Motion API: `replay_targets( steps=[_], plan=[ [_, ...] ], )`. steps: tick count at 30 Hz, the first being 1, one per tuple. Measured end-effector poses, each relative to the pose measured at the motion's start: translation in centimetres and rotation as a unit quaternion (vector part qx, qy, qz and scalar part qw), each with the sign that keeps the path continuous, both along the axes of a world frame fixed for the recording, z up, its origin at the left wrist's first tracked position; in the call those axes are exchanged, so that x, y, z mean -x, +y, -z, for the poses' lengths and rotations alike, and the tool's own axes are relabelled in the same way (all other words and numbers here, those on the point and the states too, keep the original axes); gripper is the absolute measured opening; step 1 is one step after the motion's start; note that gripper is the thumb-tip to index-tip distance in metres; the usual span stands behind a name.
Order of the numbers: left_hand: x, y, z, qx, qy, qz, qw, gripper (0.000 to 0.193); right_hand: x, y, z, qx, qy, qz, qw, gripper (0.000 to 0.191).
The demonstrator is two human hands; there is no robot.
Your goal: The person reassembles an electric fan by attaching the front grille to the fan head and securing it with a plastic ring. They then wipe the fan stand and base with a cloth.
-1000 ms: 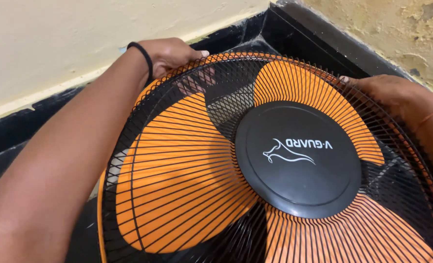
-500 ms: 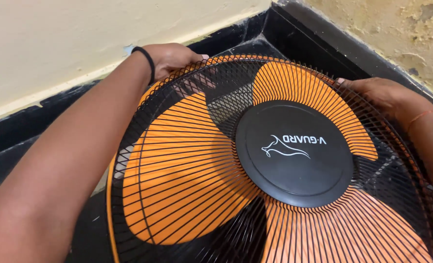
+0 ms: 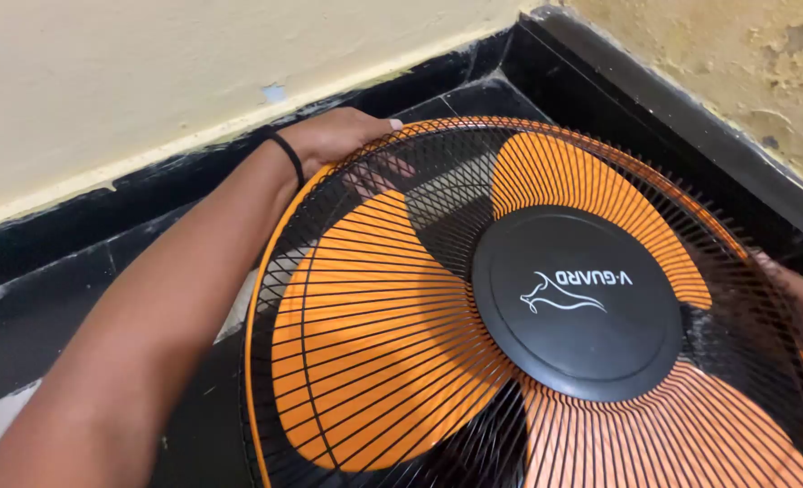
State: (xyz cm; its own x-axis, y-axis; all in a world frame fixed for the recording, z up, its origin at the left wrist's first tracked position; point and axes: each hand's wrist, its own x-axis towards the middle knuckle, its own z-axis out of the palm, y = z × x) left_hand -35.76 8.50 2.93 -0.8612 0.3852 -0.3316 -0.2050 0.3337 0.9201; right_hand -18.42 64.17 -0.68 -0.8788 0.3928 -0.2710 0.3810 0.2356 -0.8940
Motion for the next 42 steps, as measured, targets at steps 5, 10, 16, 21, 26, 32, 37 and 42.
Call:
replay_targets(
  steps=[5,10,16,21,26,32,37,42],
  plan=[
    [-0.8,-0.5,0.1,0.011,0.010,-0.040,0.999,0.043,-10.3,-1.8,0.7,0.140,0.003,0.065,0.988,0.050],
    [-0.6,-1.7,0.8,0.128,0.085,-0.027,0.988,0.045,-14.9,-9.6,-2.7,0.166,0.018,0.198,0.966,0.050],
    [-2.8,-3.8,2.3,-0.138,-0.089,-0.059,0.985,0.042,-15.1,-12.3,-3.4,0.168,0.147,0.158,0.962,0.045],
    [-2.6,-3.0,0.2,-0.016,-0.033,-0.073,0.997,0.046,-14.7,-11.1,-2.7,0.174,0.144,0.141,0.964,0.043],
    [-2.6,-1.8,-1.3,0.046,-0.009,-0.098,0.994,0.054,-14.7,-9.9,-2.7,0.194,0.120,0.112,0.967,0.045],
    [-1.7,-0.8,-1.8,0.123,-0.016,-0.147,0.981,0.055,-14.8,-9.0,-2.0,0.128,0.123,0.154,0.972,0.038],
    [-1.2,-0.3,-1.8,0.055,-0.089,-0.140,0.985,0.035,-14.2,-8.2,-1.9,-0.071,0.134,0.115,0.982,0.031],
    [-1.2,-0.3,-1.9,0.053,-0.146,-0.152,0.976,0.032,-14.1,-7.6,-3.0,-0.113,0.077,0.097,0.986,0.028]
  ],
)
